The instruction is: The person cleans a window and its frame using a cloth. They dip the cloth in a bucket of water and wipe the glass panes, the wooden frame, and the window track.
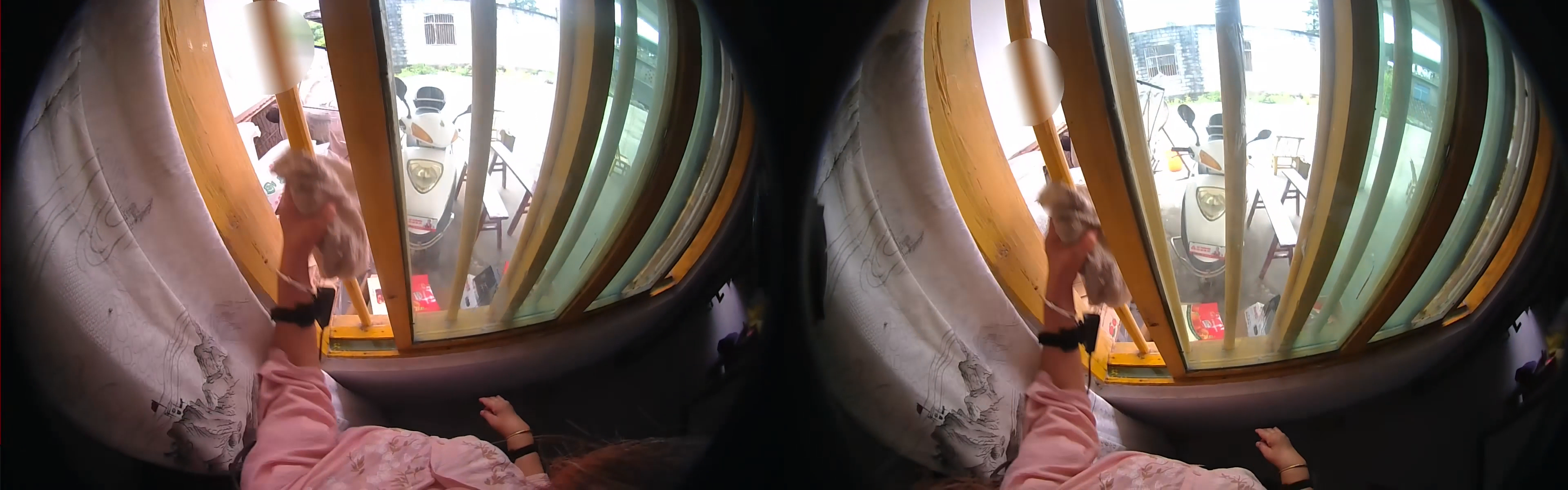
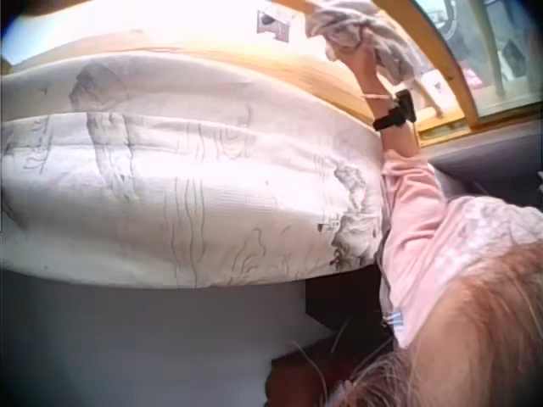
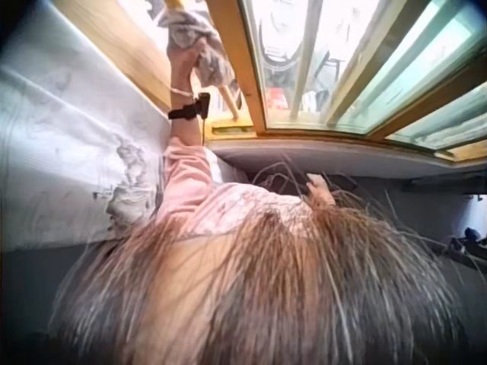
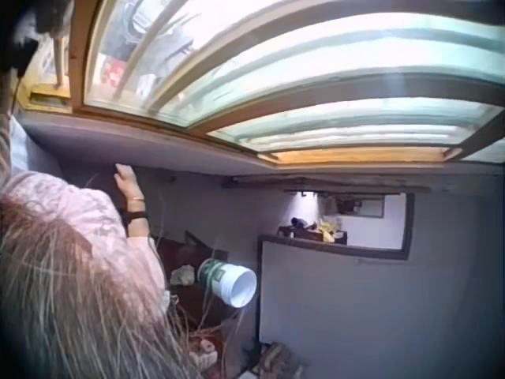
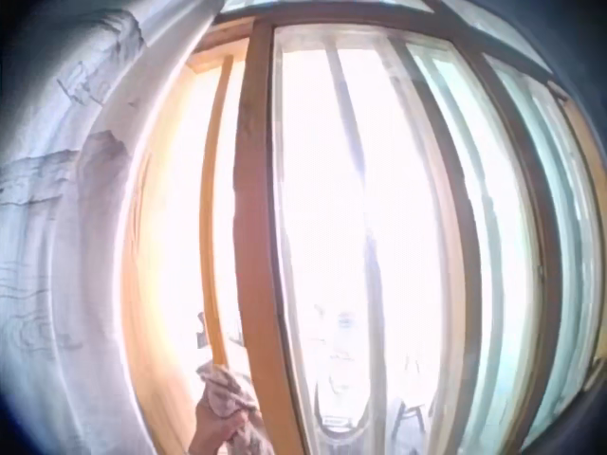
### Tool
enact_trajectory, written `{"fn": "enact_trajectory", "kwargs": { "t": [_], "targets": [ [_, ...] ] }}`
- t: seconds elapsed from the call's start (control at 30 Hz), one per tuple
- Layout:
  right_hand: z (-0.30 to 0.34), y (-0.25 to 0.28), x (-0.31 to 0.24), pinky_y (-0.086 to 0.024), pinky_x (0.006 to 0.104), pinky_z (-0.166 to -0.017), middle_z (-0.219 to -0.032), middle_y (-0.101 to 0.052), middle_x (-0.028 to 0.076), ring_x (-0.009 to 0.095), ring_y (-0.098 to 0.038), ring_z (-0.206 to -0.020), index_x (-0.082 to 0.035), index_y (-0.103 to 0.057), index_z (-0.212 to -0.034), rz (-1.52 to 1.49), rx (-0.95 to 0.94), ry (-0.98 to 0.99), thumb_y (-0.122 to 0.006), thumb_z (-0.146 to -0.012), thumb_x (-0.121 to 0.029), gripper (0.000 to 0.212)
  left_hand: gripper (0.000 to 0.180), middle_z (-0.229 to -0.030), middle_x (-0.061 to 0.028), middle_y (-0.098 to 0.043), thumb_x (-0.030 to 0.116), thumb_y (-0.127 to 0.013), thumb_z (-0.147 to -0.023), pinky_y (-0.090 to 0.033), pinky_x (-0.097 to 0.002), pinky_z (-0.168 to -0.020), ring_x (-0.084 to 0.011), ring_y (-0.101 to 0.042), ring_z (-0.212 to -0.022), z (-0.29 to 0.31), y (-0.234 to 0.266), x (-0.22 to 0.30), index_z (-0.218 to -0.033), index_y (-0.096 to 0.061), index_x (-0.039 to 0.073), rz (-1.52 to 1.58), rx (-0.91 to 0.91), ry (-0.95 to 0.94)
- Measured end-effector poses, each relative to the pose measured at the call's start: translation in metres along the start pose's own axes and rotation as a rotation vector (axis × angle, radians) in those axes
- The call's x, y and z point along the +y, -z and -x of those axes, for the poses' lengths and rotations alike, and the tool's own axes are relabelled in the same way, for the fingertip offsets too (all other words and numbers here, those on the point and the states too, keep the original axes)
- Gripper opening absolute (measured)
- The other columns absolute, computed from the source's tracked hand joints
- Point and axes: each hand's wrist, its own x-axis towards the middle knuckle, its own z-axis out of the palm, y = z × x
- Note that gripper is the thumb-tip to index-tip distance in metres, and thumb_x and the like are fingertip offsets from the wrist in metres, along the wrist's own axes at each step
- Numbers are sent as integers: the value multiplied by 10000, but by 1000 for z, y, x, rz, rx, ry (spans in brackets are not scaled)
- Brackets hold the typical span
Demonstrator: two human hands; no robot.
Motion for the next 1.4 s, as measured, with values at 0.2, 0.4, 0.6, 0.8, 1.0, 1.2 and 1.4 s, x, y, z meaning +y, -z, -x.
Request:
{"fn": "enact_trajectory", "kwargs": {
  "t": [0.2,0.4,0.6,0.8,1.0,1.2,1.4],
  "targets": [
    [20,11,-6,-484,398,-878,-1049,-656,144,335,-585,-964,-26,-626,-1139,17,-23,-42,-657,-796,-140,362,573,-1064,-38,-622,-7,-725,-702,-519,-321,-870,-166,-619,-977,188,36,-128,-1232,-511,45,-370,254,487],
    [47,15,-4,-480,379,-896,-1082,-651,154,321,-586,-1018,-35,-622,-1184,-21,-14,-91,-662,-822,-165,386,410,-960,-173,-694,152,-753,-613,-532,-349,-816,-278,-675,-935,268,79,-163,-974,-655,-17,-891,69,758],
    [86,17,27,-488,396,-880,-1053,-658,177,333,-602,-991,-34,-631,-1166,32,-31,-302,-676,-820,-213,392,354,-1022,-74,-683,-19,-747,-727,-559,-347,-817,-204,-658,-942,211,16,-44,-1063,-664,58,-212,77,638],
    [54,23,2,-470,398,-930,-1116,-654,135,328,-574,-1048,-39,-636,-1151,36,111,-183,-639,-823,-169,353,473,-1230,-87,-571,24,-615,-863,-460,-306,-971,-192,-557,-1123,32,-36,2,-1316,-482,-5,-116,102,-37],
    [44,14,-14,-472,387,-939,-1119,-656,138,329,-581,-1051,-26,-640,-1131,-3,209,-178,-638,-804,-121,341,379,-1276,-63,-488,284,-405,-1033,-418,-294,-997,-151,-498,-1131,-105,-111,100,-1334,-434,56,64,-57,81],
    [70,-16,20,-495,405,-873,-1041,-665,143,338,-594,-956,-39,-657,-1102,34,180,-269,-632,-795,-135,323,466,-1052,-97,-643,366,-562,-936,-542,-321,-794,-221,-645,-926,-132,-58,72,-1250,-530,23,17,-136,333],
    [53,-28,15,-488,397,-908,-1072,-659,168,349,-585,-1017,-19,-645,-1126,-27,88,-311,-646,-798,-141,351,442,-1042,-94,-644,328,-584,-924,-539,-313,-784,-215,-643,-919,-72,-37,7,-1237,-537,19,-109,-89,304]
  ]
}}
